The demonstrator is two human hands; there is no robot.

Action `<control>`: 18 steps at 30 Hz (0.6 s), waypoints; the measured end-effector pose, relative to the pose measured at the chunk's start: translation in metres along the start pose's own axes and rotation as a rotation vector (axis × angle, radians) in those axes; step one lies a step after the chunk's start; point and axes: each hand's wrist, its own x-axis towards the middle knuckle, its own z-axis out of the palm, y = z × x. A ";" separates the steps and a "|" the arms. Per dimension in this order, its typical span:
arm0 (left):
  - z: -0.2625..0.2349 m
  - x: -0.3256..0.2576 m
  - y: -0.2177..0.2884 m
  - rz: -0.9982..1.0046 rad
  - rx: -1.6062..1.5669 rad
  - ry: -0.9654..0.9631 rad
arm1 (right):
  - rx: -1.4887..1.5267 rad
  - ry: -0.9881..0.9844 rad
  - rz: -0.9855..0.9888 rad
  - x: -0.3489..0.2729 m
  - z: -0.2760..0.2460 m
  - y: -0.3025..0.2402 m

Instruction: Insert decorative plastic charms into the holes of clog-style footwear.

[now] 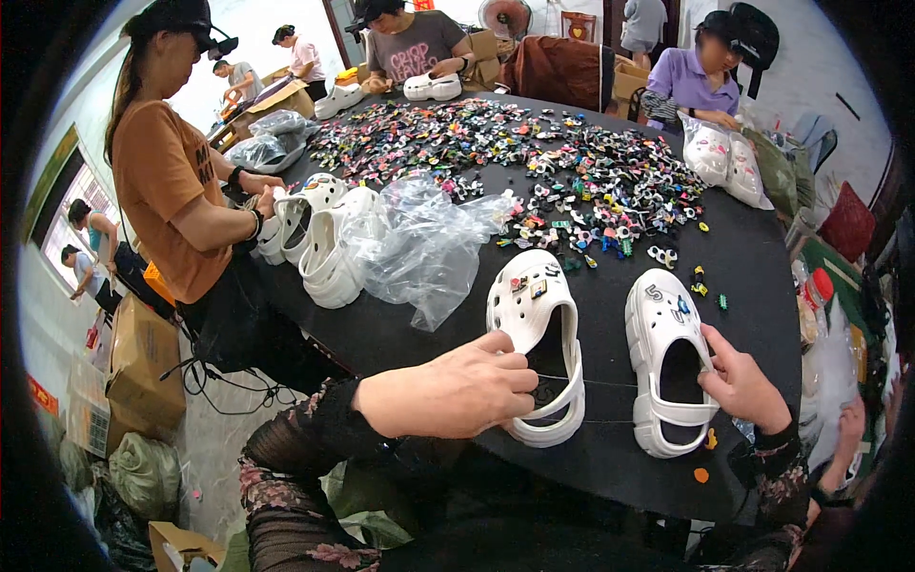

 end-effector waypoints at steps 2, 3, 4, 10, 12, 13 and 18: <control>-0.006 -0.007 -0.002 -0.040 0.052 -0.007 | -0.039 -0.008 -0.011 0.000 0.009 -0.008; -0.010 -0.010 -0.003 -0.053 0.050 -0.017 | -0.076 -0.002 -0.061 -0.001 0.014 -0.004; -0.014 -0.014 -0.005 -0.074 0.074 -0.030 | -0.101 -0.024 -0.050 -0.002 0.018 -0.007; -0.029 -0.046 -0.017 -0.243 0.207 -0.134 | -0.033 -0.110 0.024 -0.010 0.038 -0.045; -0.029 -0.054 -0.023 -0.271 0.246 -0.127 | 0.171 -0.107 0.014 -0.012 0.048 -0.042; -0.028 -0.057 -0.023 -0.288 0.263 -0.147 | 0.159 -0.108 0.015 -0.013 0.051 -0.044; -0.026 -0.055 -0.010 -0.369 0.133 -0.041 | 0.147 -0.041 -0.096 -0.012 0.063 -0.023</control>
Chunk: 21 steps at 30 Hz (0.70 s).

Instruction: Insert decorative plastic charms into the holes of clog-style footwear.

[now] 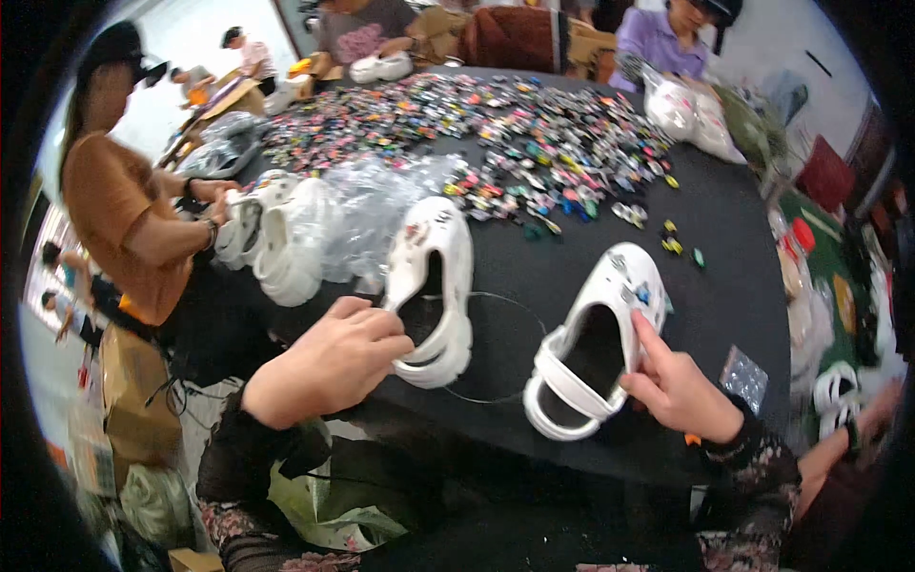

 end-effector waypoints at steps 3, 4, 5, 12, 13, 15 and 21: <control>-0.016 0.014 0.030 -0.059 -0.087 0.119 | -0.018 0.011 -0.028 0.003 0.002 -0.007; -0.018 0.021 0.040 -0.054 -0.146 0.191 | -0.038 0.028 -0.051 0.003 0.001 -0.010; -0.014 0.029 0.050 -0.042 -0.292 0.247 | -0.073 0.052 -0.085 0.003 0.002 -0.005; 0.016 0.094 0.107 -0.088 -0.856 0.175 | -0.224 0.099 -0.154 0.001 -0.009 0.002; 0.022 0.102 0.112 -0.123 -0.962 0.164 | -0.243 0.133 -0.206 0.001 -0.012 0.007; 0.032 0.117 0.114 -0.198 -1.213 0.112 | -0.302 0.276 -0.356 0.000 -0.020 0.011; 0.051 0.148 0.093 -0.452 -1.708 -0.067 | 0.048 0.538 -0.330 0.017 -0.059 0.011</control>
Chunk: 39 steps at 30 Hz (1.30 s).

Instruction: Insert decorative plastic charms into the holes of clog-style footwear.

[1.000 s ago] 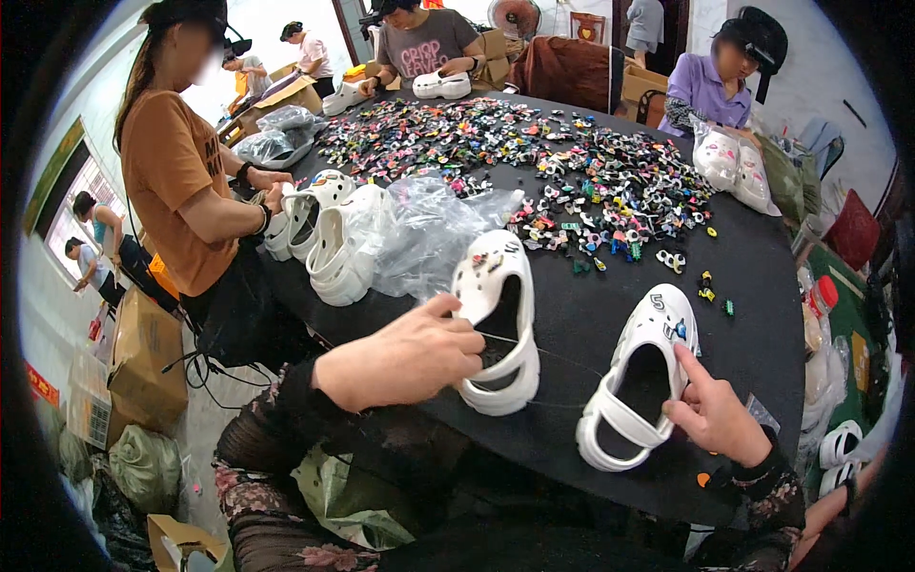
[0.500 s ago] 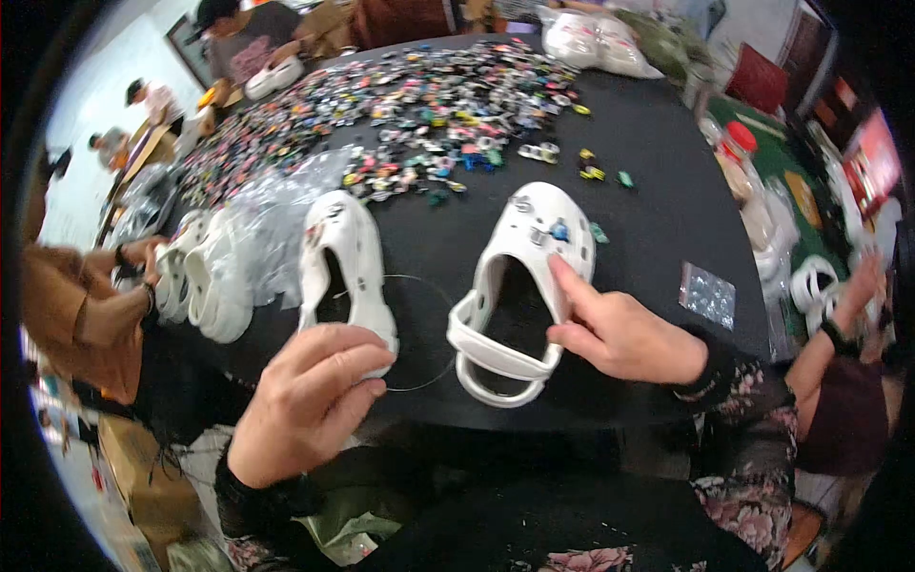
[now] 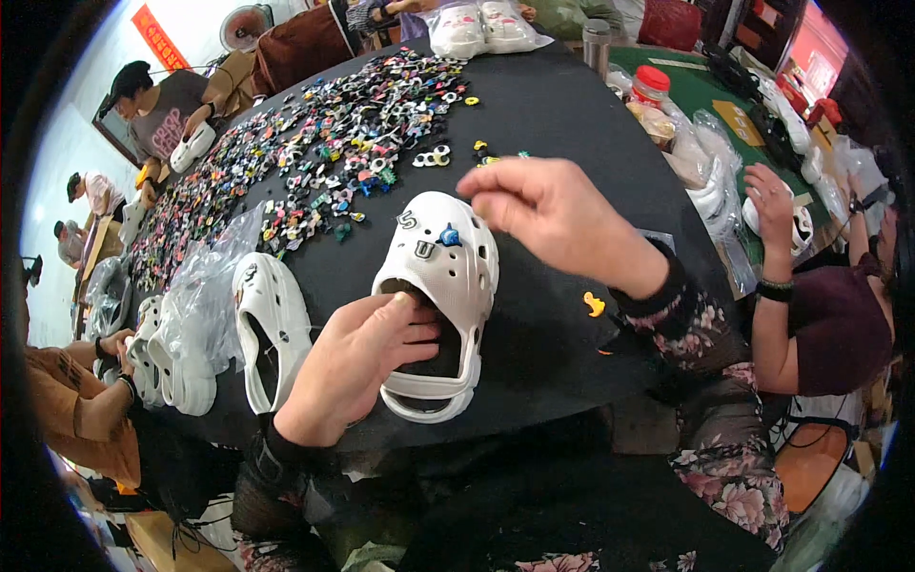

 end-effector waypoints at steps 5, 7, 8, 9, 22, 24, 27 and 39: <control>0.005 0.024 -0.019 -0.064 -0.283 -0.057 | 0.130 -0.038 0.133 0.022 0.002 0.027; 0.022 0.032 -0.018 -0.012 -0.332 -0.025 | -0.012 -0.047 0.077 0.023 0.015 0.038; 0.029 0.036 -0.018 0.030 -0.387 0.062 | -0.087 -0.044 0.001 0.019 0.021 0.046; 0.032 0.036 -0.019 0.072 -0.442 0.160 | -0.151 -0.048 -0.078 0.017 0.030 0.046; -0.001 0.044 0.008 0.484 -0.114 0.316 | -0.072 0.129 -0.261 0.011 0.030 0.023; -0.011 0.046 0.008 0.418 -0.174 0.299 | -0.036 0.135 -0.216 0.005 0.037 0.020; -0.011 0.054 -0.001 0.333 -0.269 0.309 | -0.041 0.153 -0.186 0.002 0.041 0.024; -0.006 0.072 -0.015 0.298 -0.250 0.185 | -0.155 0.157 -0.070 -0.001 0.039 0.055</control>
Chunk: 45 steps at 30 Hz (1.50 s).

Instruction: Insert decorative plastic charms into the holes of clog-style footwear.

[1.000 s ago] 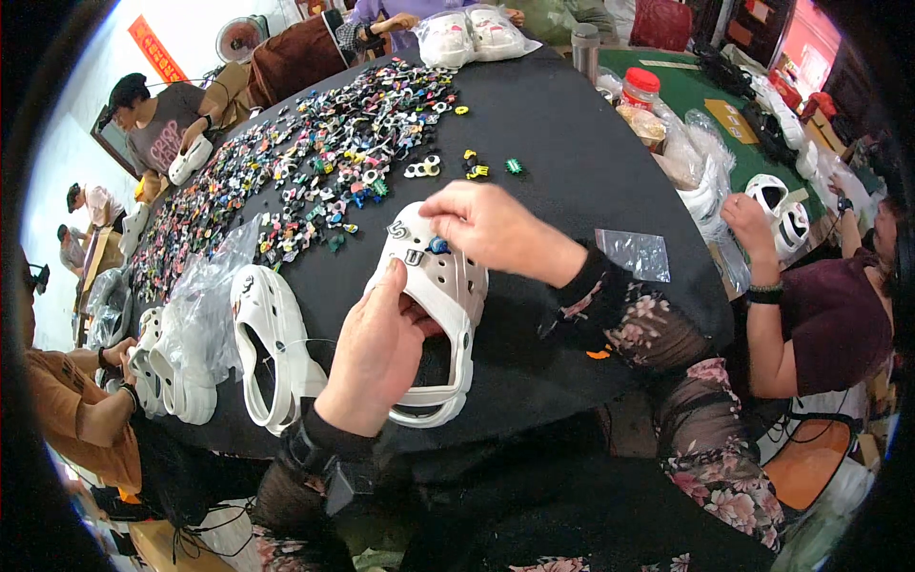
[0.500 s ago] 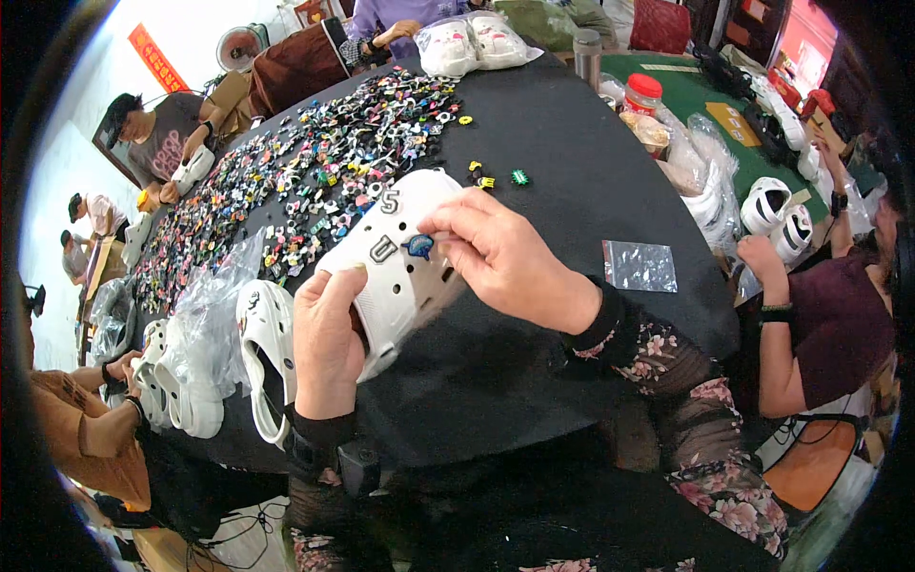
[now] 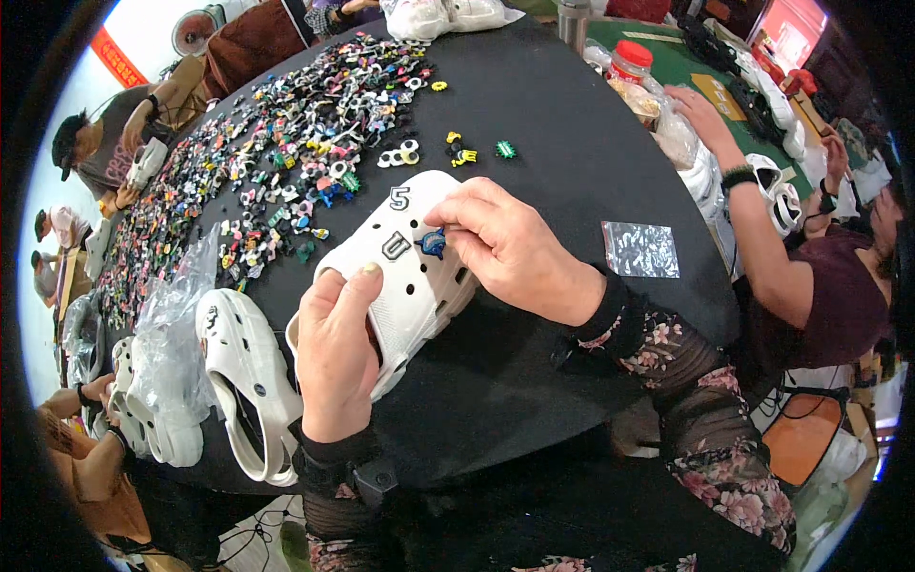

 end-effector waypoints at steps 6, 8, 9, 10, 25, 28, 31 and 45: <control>0.002 -0.003 0.000 -0.009 -0.028 -0.005 | 0.011 0.005 0.002 -0.001 0.002 0.001; 0.004 -0.003 0.000 -0.012 -0.005 -0.002 | -0.013 0.007 -0.017 -0.003 0.000 0.002; 0.007 -0.004 -0.002 -0.005 0.019 0.015 | -0.014 0.008 -0.017 -0.003 -0.001 0.001; 0.009 -0.007 -0.002 -0.004 0.020 0.014 | -0.058 0.003 -0.055 -0.003 -0.003 0.000; 0.020 -0.029 -0.009 0.228 0.513 -0.035 | -0.175 0.004 -0.401 -0.007 -0.003 -0.013; 0.024 -0.034 -0.005 0.232 0.660 -0.030 | -0.179 -0.010 -0.424 -0.006 -0.003 -0.013; 0.027 -0.038 -0.005 0.165 0.543 -0.018 | -0.178 -0.036 -0.435 -0.004 -0.008 -0.019; 0.026 -0.045 -0.009 0.172 0.641 -0.119 | -0.178 -0.238 -0.400 0.002 -0.022 -0.025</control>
